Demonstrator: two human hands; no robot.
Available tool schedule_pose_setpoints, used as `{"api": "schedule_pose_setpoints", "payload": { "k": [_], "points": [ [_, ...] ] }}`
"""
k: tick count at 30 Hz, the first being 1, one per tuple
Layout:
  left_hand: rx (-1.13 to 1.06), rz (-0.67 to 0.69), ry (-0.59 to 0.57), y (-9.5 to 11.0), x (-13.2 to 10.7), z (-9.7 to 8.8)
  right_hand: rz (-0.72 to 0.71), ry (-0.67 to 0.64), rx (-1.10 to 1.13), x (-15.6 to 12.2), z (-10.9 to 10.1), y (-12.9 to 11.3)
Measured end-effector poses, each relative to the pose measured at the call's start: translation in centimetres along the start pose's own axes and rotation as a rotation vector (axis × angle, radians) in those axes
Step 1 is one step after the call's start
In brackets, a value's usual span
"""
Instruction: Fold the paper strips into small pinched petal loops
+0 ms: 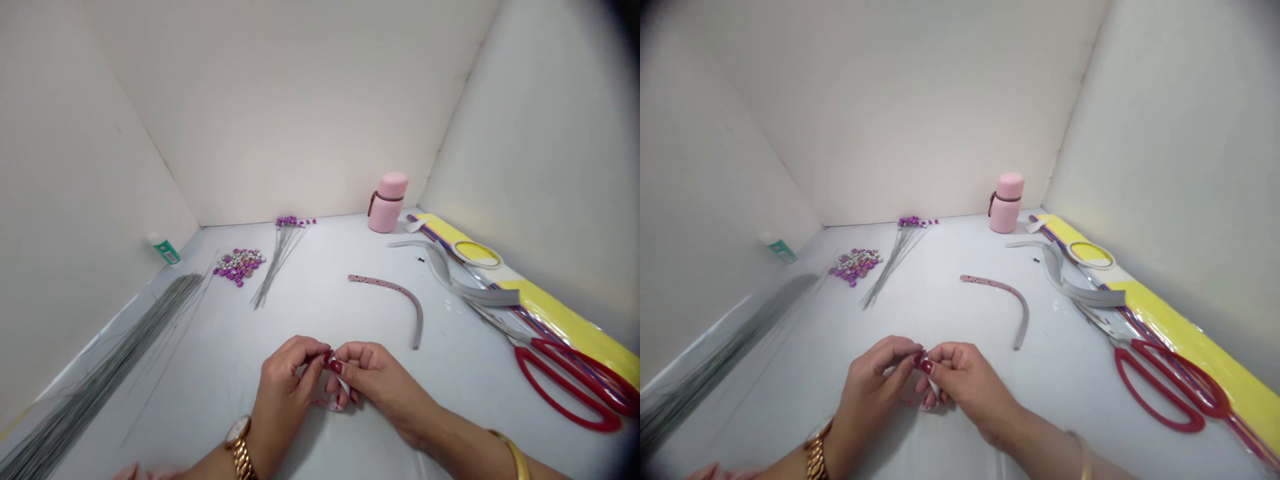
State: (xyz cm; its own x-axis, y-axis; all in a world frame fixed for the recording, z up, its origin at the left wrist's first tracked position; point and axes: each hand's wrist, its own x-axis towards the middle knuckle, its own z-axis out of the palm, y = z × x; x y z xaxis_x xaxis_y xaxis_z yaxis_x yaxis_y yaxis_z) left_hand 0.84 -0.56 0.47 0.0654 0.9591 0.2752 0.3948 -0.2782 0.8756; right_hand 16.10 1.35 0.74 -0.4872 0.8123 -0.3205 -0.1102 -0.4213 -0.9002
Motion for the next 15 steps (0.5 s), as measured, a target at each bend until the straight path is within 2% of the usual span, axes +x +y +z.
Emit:
{"api": "schedule_pose_setpoints", "payload": {
  "k": [3,7,10,15],
  "points": [
    [0.082,0.162,-0.025,-0.16,-0.15,-0.28,-0.002,-0.003,0.054,-0.15,0.12,-0.44],
    [0.097,0.172,-0.050,-0.26,0.04,-0.42,-0.026,0.004,0.087,-0.04,0.03,-0.44],
    [-0.020,0.051,-0.050,-0.17,0.26,-0.25,-0.042,0.035,0.077,0.13,-0.10,-0.13],
    [-0.424,-0.298,-0.058,-0.21,0.34,0.51,-0.071,0.045,-0.001,0.22,-0.20,0.27]
  ]
}}
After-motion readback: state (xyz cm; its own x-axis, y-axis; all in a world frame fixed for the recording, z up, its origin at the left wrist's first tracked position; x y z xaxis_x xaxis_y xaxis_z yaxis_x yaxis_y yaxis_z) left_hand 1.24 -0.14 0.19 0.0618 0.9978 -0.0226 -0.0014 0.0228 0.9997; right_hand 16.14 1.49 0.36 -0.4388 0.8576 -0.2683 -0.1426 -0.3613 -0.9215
